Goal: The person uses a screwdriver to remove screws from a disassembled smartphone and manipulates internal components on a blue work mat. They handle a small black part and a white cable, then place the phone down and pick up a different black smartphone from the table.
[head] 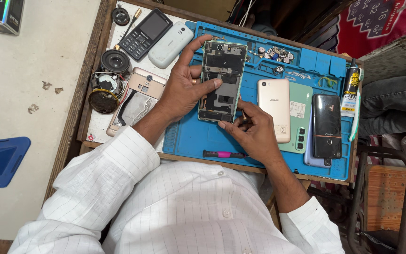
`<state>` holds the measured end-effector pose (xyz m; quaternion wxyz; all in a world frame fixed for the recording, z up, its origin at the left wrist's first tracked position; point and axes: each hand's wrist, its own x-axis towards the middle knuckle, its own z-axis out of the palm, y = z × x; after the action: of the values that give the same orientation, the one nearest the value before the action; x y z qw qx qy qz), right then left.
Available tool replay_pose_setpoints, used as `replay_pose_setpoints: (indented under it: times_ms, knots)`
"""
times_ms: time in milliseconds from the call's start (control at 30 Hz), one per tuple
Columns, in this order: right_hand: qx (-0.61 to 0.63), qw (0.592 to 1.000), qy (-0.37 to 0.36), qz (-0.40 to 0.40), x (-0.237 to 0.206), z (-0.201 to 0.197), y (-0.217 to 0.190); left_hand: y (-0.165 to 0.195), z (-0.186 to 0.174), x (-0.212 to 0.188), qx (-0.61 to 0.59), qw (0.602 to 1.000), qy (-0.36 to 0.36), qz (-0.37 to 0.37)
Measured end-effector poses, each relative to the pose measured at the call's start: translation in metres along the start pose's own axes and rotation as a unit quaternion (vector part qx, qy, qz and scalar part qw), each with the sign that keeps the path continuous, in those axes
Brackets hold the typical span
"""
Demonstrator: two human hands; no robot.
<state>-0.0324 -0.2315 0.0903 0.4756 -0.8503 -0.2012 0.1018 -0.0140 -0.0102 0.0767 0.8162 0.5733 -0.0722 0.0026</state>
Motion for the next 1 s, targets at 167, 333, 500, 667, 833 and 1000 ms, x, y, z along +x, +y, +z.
replay_pose_setpoints:
  times_ms: [167, 333, 500, 667, 833, 1000]
  knots:
    - [0.003, 1.000, 0.003, -0.009, -0.0006, 0.0005, -0.0001, -0.0002, 0.0003, -0.0006, -0.005, 1.000, -0.002, -0.002]
    - [-0.001, 1.000, 0.003, -0.010, 0.0006, 0.0011, -0.0001, -0.0006, 0.0002, -0.0007, -0.011, 1.000, -0.004, 0.000]
    - [0.000, 1.000, 0.002, -0.010, 0.0009, 0.0011, -0.0004, -0.0017, 0.0000, -0.0004, -0.007, 1.000, -0.004, 0.000]
    - [-0.002, 1.000, 0.000, 0.000, 0.0002, 0.0005, -0.0016, -0.0023, -0.0006, 0.0000, -0.010, 1.000, 0.006, -0.002]
    - [0.010, 1.000, 0.008, -0.006, -0.0007, -0.0012, -0.0013, -0.0037, -0.0003, 0.0004, -0.023, 1.000, 0.012, -0.006]
    - [0.023, 1.000, 0.008, -0.008, -0.0002, -0.0015, -0.0012, -0.0047, 0.0000, 0.0007, -0.015, 1.000, 0.025, -0.002]
